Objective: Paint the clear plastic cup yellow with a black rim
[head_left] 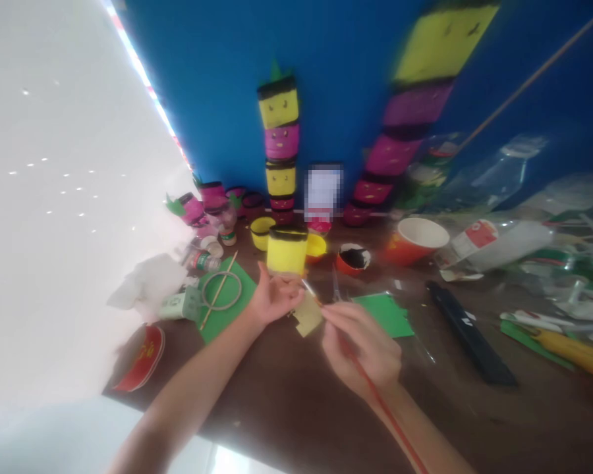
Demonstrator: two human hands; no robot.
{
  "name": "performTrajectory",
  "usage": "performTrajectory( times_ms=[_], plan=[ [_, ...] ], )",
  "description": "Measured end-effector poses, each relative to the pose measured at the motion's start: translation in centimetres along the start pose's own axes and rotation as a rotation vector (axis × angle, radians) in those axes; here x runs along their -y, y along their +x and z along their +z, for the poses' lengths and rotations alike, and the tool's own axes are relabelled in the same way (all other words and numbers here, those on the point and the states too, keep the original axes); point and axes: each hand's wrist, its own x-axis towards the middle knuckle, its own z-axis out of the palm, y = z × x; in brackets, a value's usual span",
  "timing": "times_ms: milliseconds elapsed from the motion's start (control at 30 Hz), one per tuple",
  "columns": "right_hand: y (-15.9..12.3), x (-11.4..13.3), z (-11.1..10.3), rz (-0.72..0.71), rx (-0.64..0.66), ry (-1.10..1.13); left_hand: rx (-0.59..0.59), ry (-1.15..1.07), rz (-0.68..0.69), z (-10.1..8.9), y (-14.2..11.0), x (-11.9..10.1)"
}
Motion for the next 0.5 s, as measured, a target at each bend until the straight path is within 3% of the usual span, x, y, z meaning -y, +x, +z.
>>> performTrajectory(
  times_ms=[500],
  plan=[
    [-0.17,0.00,-0.12,0.008,-0.013,-0.006,-0.014,-0.016,0.009,-0.15,0.09,0.02]
  ],
)
